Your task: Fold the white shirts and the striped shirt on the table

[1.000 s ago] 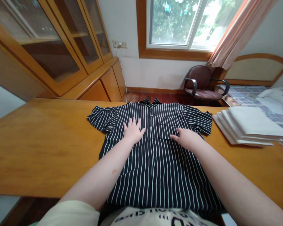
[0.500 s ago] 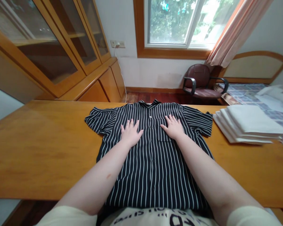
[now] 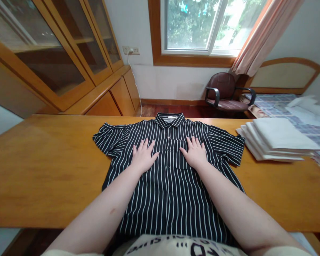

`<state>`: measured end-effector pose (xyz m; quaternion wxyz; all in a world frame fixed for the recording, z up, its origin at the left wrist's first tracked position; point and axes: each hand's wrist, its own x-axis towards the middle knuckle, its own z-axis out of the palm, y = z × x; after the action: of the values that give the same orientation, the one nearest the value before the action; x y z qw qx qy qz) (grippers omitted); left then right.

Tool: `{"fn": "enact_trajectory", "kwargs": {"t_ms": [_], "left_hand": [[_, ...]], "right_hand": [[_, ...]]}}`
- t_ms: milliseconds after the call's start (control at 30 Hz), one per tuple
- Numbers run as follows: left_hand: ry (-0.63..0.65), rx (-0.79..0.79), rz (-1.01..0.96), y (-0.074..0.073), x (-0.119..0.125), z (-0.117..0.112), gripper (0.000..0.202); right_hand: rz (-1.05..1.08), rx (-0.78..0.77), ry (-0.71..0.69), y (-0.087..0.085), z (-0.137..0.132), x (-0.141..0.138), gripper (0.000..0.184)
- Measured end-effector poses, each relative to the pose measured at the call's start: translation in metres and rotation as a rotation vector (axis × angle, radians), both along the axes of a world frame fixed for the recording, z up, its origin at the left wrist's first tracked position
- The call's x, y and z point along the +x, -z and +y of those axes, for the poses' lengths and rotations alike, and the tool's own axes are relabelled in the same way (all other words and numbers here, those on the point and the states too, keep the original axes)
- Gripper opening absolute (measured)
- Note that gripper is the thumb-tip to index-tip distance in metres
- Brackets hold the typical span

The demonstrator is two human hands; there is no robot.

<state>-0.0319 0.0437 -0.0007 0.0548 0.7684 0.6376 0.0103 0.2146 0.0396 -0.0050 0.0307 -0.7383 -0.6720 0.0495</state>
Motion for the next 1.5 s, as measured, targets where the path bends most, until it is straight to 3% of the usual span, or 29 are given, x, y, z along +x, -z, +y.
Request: {"fn": "enact_trajectory", "kwargs": {"t_ms": [200, 233, 300, 400, 433, 533, 600, 700, 833, 933, 1067, 1200, 1300, 1433, 1500], "left_hand": [[0.029, -0.279, -0.086, -0.037, -0.01, 0.026, 0.07], [0.021, -0.28, -0.133, -0.043, -0.014, 0.033, 0.066], [-0.095, -0.12, -0.203, -0.048, -0.026, 0.045, 0.059], [-0.386, 0.225, -0.144, -0.039, -0.051, 0.056, 0.06], [-0.479, 0.264, -0.112, -0.033, -0.061, 0.058, 0.064], [-0.684, 0.185, -0.094, -0.016, -0.088, 0.062, 0.079], [-0.719, 0.117, -0.1, -0.009, -0.102, 0.064, 0.082], [-0.679, 0.09, -0.105, -0.008, -0.118, 0.068, 0.069], [-0.697, 0.125, -0.162, -0.015, -0.129, 0.07, 0.044], [-0.733, 0.209, -0.225, -0.027, -0.124, 0.064, 0.033], [-0.619, 0.44, -0.283, -0.047, -0.098, 0.05, 0.029], [-0.351, 0.46, -0.456, -0.055, -0.064, 0.036, 0.021], [-0.105, 0.327, -0.617, -0.053, -0.045, 0.03, 0.017], [0.244, -0.107, -0.653, -0.048, -0.035, 0.027, 0.022], [0.336, -0.259, -0.629, -0.047, -0.036, 0.027, 0.029]], "right_hand": [[0.003, -0.054, -0.01, -0.004, 0.001, -0.001, 0.078], [0.002, -0.057, -0.013, -0.005, 0.002, -0.001, 0.078], [-0.002, -0.061, -0.02, -0.006, 0.002, 0.0, 0.08], [-0.007, -0.055, -0.035, -0.008, 0.001, 0.001, 0.082], [-0.004, -0.048, -0.04, -0.008, 0.002, 0.001, 0.082], [0.021, -0.011, -0.051, -0.007, 0.003, 0.004, 0.08], [0.048, 0.019, -0.059, -0.006, 0.004, 0.006, 0.077], [0.084, 0.085, -0.062, -0.006, 0.005, 0.007, 0.072], [0.186, 0.239, -0.107, -0.01, 0.004, 0.009, 0.062], [0.392, 0.337, -0.192, -0.014, 0.002, 0.01, 0.052], [0.773, 0.323, -0.317, -0.016, -0.001, 0.012, 0.04], [1.009, 0.165, -0.402, -0.016, -0.004, 0.012, 0.036], [1.041, 0.071, -0.443, -0.018, -0.004, 0.01, 0.036], [0.948, 0.01, -0.46, -0.022, -0.005, 0.009, 0.032], [0.893, -0.002, -0.461, -0.024, -0.005, 0.008, 0.027]]}}
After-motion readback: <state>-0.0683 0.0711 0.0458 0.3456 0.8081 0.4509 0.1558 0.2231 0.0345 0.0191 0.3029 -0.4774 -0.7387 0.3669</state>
